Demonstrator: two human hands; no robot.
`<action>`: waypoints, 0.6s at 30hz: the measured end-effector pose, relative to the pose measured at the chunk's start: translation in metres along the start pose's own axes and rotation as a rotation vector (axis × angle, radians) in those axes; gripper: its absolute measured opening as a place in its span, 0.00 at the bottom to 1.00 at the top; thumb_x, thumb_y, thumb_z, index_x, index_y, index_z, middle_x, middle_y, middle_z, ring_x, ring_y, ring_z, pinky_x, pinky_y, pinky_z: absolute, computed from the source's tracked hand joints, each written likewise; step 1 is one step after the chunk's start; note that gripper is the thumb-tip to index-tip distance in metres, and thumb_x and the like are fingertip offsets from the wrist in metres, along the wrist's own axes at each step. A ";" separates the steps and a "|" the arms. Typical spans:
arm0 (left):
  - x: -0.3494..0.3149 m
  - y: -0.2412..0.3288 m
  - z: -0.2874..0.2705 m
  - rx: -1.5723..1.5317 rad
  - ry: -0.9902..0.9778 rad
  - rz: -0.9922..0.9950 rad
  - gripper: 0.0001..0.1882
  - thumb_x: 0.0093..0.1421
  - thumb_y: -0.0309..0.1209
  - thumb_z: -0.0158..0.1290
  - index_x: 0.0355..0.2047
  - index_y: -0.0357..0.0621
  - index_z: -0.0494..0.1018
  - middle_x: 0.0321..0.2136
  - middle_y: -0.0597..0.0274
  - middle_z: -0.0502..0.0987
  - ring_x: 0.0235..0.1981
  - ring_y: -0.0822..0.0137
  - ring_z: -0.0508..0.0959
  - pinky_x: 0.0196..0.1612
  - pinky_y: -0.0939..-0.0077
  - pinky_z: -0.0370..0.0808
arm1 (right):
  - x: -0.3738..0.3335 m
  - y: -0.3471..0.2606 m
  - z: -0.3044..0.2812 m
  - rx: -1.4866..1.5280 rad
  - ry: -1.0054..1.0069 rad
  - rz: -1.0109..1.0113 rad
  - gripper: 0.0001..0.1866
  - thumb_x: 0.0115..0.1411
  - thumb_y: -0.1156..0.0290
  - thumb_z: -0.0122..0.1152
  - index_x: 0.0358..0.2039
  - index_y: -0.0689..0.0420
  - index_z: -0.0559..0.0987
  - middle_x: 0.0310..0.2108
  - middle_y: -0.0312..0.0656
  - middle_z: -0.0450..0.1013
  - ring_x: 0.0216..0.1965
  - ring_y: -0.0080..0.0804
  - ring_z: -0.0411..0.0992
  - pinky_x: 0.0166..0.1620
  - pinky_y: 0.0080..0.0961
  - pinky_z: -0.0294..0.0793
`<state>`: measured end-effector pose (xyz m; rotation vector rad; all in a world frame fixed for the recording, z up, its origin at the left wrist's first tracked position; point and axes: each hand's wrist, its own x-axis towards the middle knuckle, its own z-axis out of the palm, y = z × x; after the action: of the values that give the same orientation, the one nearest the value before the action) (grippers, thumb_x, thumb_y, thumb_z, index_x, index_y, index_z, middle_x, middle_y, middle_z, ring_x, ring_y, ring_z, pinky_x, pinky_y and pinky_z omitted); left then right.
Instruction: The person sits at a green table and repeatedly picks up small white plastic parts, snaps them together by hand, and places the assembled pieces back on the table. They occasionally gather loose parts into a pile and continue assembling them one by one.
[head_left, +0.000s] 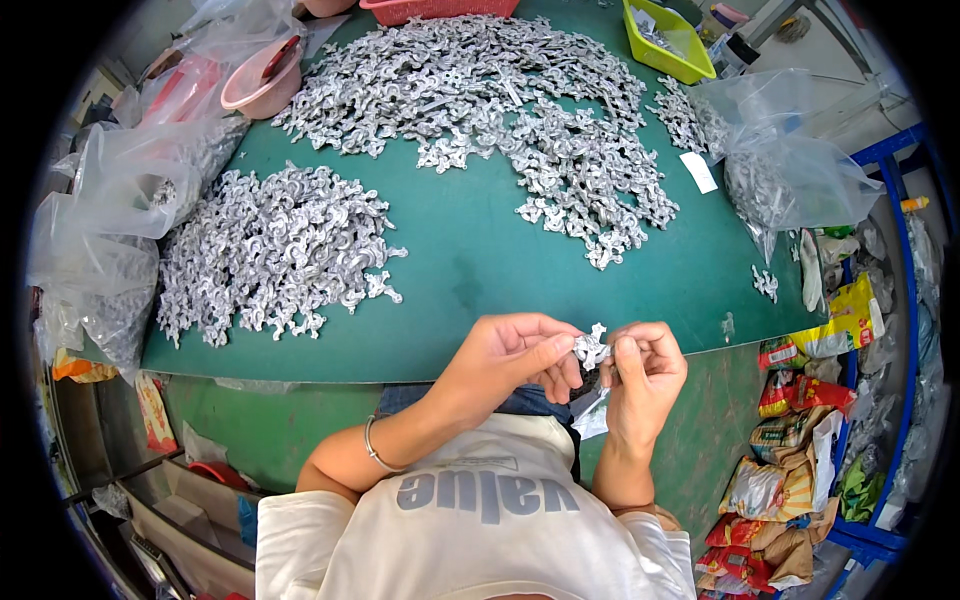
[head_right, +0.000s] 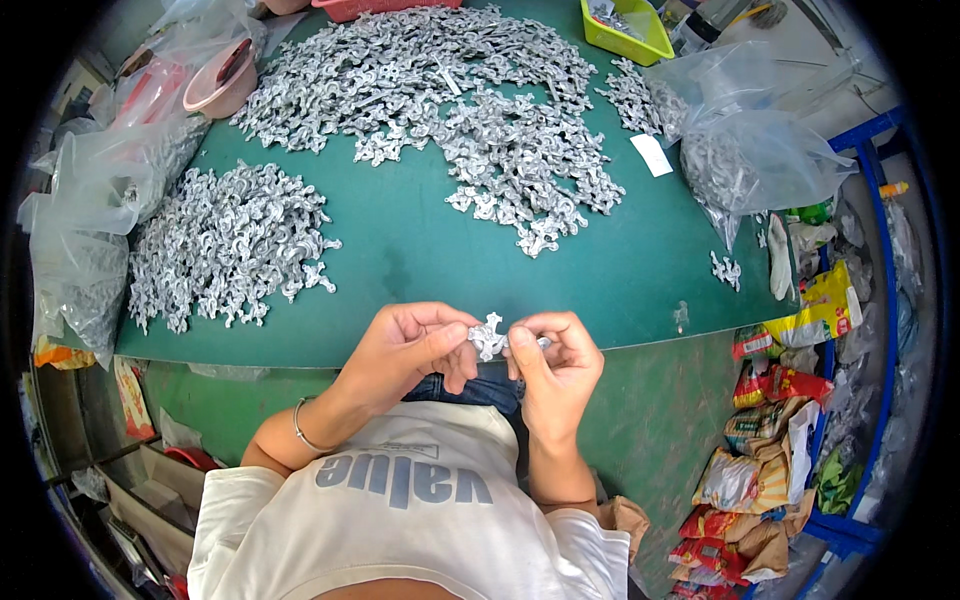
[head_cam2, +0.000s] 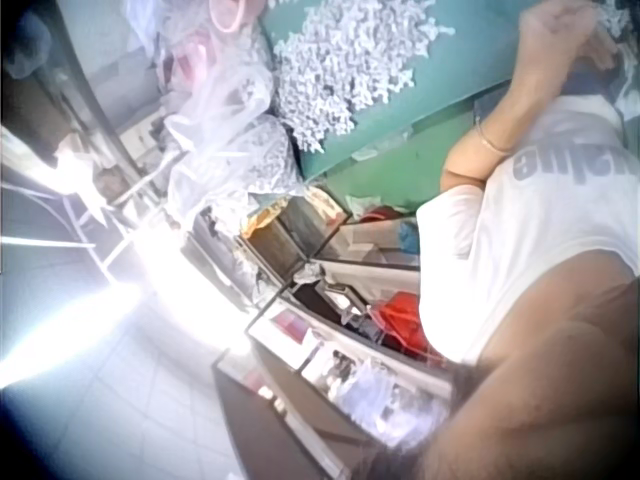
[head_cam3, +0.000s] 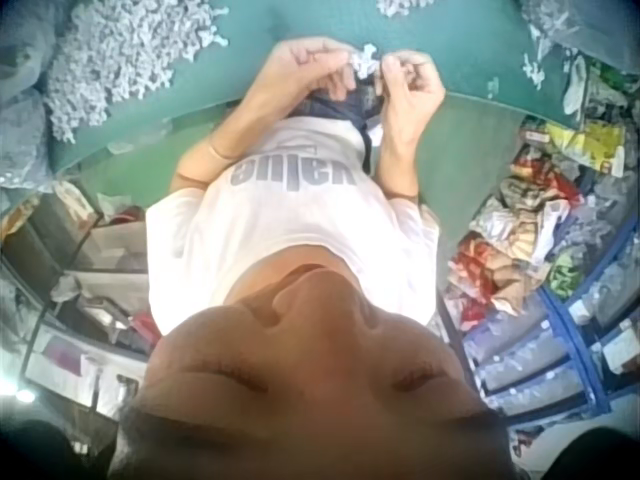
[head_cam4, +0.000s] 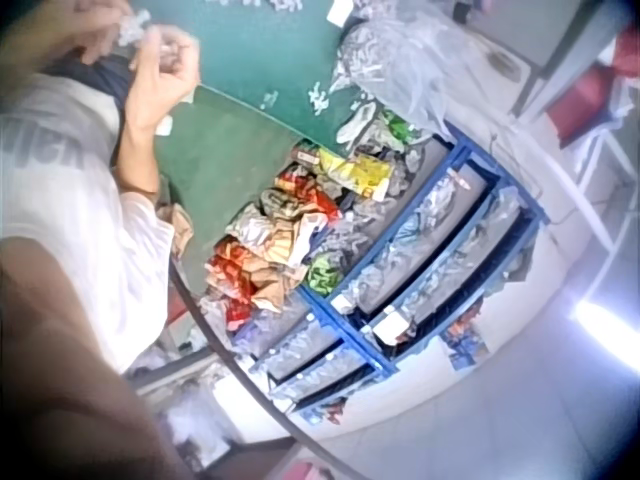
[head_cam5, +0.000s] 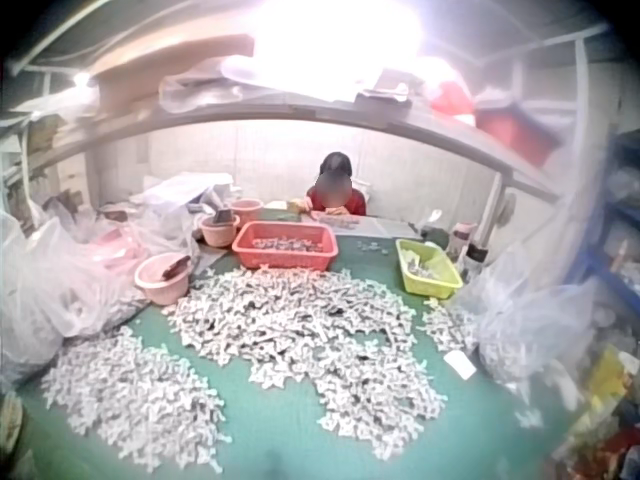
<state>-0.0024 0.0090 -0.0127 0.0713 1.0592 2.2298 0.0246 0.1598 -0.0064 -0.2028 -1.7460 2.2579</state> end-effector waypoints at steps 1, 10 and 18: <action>0.000 0.000 0.000 -0.026 0.014 -0.011 0.11 0.60 0.29 0.45 0.37 0.33 0.70 0.21 0.57 0.74 0.19 0.72 0.72 0.24 0.81 0.70 | -0.001 0.000 0.000 0.029 -0.008 0.004 0.05 0.53 0.77 0.57 0.28 0.64 0.71 0.20 0.39 0.69 0.16 0.16 0.63 0.17 0.10 0.60; -0.001 0.001 0.000 -0.028 0.019 -0.002 0.12 0.60 0.32 0.44 0.37 0.33 0.70 0.21 0.58 0.74 0.18 0.73 0.71 0.22 0.82 0.69 | -0.008 -0.003 0.000 0.189 -0.058 0.132 0.07 0.56 0.72 0.55 0.29 0.64 0.71 0.20 0.42 0.71 0.15 0.17 0.63 0.17 0.11 0.60; -0.001 0.001 -0.001 0.118 0.011 0.192 0.11 0.57 0.25 0.47 0.39 0.32 0.70 0.29 0.57 0.74 0.28 0.74 0.72 0.33 0.81 0.70 | -0.014 0.005 -0.009 -0.111 -0.097 -0.194 0.07 0.43 0.81 0.63 0.26 0.63 0.77 0.26 0.43 0.70 0.27 0.24 0.66 0.27 0.15 0.63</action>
<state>-0.0025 0.0072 -0.0126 0.2208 1.2347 2.3368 0.0399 0.1630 -0.0142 0.0533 -1.8534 2.0672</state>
